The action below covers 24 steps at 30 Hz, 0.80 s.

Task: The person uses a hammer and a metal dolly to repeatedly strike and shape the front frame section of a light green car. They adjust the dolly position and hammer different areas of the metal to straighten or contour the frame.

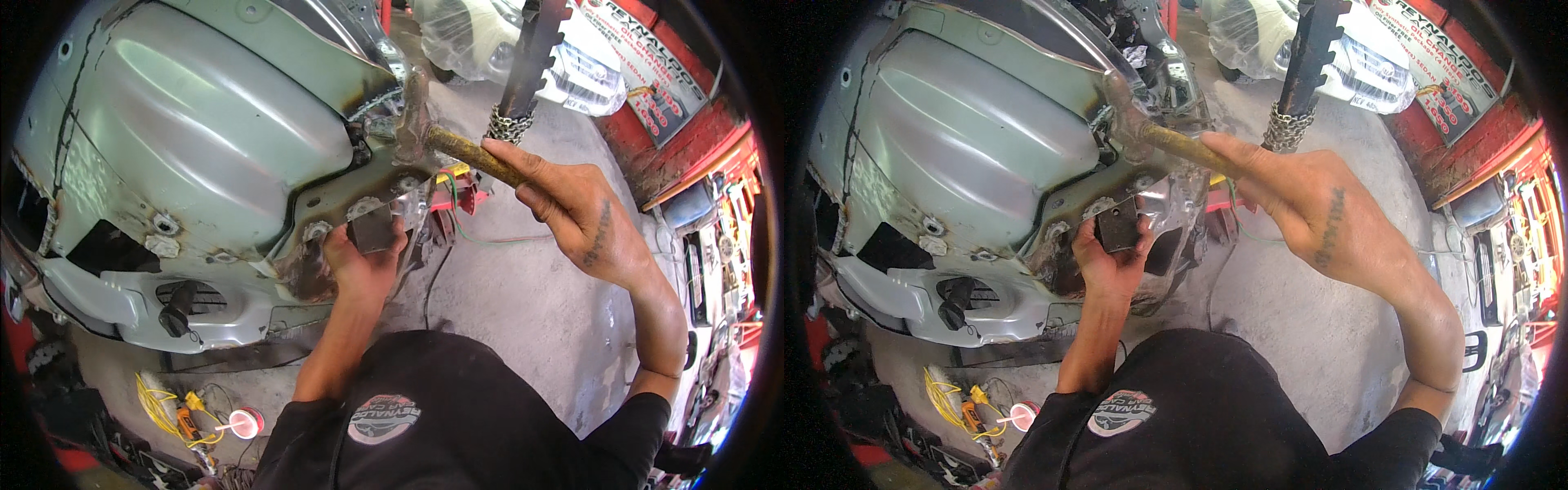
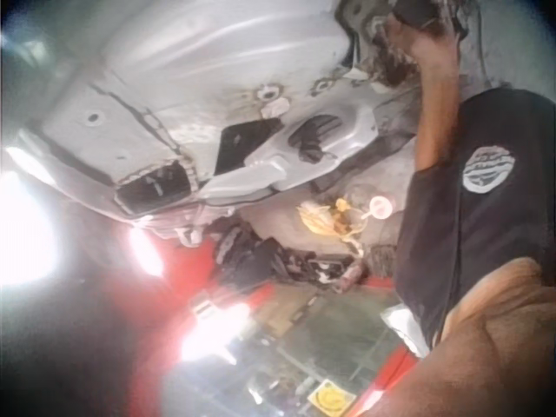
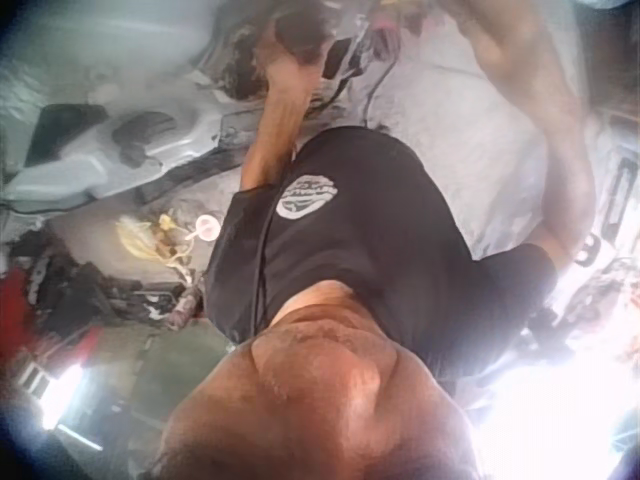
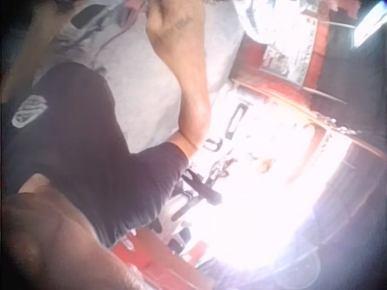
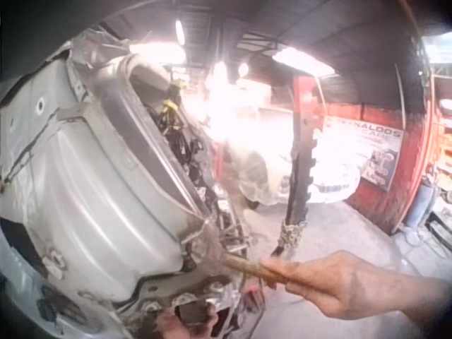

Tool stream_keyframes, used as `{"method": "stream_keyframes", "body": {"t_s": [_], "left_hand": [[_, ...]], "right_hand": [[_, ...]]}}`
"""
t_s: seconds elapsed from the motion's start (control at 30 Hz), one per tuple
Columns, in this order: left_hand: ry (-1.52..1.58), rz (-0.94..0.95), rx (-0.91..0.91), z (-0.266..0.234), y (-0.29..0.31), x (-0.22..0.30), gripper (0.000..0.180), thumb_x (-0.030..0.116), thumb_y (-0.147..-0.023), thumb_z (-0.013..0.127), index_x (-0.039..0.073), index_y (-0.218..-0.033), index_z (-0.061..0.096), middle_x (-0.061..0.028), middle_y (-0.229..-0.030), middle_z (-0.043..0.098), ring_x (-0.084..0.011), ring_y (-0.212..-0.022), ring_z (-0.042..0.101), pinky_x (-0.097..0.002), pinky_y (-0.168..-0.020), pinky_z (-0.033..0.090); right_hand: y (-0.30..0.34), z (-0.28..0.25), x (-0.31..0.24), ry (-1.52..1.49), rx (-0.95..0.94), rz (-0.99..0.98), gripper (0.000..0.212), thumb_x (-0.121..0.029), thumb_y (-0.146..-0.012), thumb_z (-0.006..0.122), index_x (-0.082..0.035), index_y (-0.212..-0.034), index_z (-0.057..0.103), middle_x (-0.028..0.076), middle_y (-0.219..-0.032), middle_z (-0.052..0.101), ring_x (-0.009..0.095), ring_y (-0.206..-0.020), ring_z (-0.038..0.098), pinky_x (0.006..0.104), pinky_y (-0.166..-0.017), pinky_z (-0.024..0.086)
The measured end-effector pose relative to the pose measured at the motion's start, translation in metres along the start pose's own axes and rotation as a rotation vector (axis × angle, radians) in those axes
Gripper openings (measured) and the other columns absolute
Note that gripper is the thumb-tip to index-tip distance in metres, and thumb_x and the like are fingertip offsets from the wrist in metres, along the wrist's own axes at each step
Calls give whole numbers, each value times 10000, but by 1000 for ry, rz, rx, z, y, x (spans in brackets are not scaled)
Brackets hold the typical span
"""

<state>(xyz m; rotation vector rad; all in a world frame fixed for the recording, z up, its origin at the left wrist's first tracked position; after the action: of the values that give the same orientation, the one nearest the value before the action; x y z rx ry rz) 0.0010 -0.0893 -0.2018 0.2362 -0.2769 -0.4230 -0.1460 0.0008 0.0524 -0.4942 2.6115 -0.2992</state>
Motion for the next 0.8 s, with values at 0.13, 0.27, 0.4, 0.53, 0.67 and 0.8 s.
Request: {"method": "stream_keyframes", "body": {"t_s": [0.13, 0.27, 0.4, 0.53, 0.67, 0.8], "left_hand": [[-17, -15, 5, 2, 2, 0, 439, 335, -1054, 405, 30, -1253, 650, -186, -1101, 710, -303, -780, 612, -362, -573, 456], [-56, 12, -4, -1, 2, 2, 449, 344, -1065, 405, 30, -1277, 646, -181, -1106, 711, -296, -792, 612, -357, -576, 452], [-79, 16, -67, 3, 2, 7, 457, 356, -1073, 408, 29, -1285, 646, -186, -1103, 713, -293, -796, 612, -355, -580, 452], [-83, 47, -86, 8, 0, 3, 456, 348, -1081, 401, 26, -1287, 650, -193, -1100, 716, -292, -792, 611, -350, -584, 453], [-147, 134, -220, 13, -4, 11, 444, 341, -1089, 413, 21, -1281, 654, -204, -1111, 715, -295, -800, 609, -344, -592, 450], [-170, 121, -228, 13, -7, 10, 432, 345, -1086, 447, 18, -1281, 651, -208, -1122, 697, -291, -808, 594, -340, -601, 450]], "right_hand": [[16, 15, 29, -18, -15, 132, 545, -38, -1018, 570, -125, -1554, 527, 163, -656, 490, 295, -569, 515, 406, -610, 426], [16, 4, 32, 26, 11, 83, 537, -53, -1025, 572, -118, -1556, 522, 176, -653, 469, 302, -560, 507, 409, -606, 423], [20, -9, 28, -102, 87, 148, 529, -62, -1032, 566, -85, -1558, 509, 166, -700, 582, 330, -618, 573, 425, -654, 465], [42, 25, 54, 53, 112, 20, 566, -45, -1015, 573, -100, -1572, 493, 191, -866, 701, 374, -750, 669, 456, -737, 519], [44, 18, 58, 64, 66, 5, 602, -37, -997, 591, -109, -1582, 473, 224, -945, 720, 416, -807, 683, 475, -775, 544], [62, 41, 72, 19, 203, -38, 621, -58, -975, 580, -178, -1576, 476, 211, -843, 685, 409, -785, 678, 502, -703, 521]]}}
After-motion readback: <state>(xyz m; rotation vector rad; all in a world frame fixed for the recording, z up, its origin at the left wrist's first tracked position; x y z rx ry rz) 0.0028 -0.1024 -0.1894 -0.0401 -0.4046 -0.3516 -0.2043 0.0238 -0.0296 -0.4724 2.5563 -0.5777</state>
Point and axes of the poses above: each hand's wrist, its own y-axis away from the middle knuckle, its own z-axis out of the palm, x = y × z, the point moved 10 cm from there along -y, towards the middle knuckle
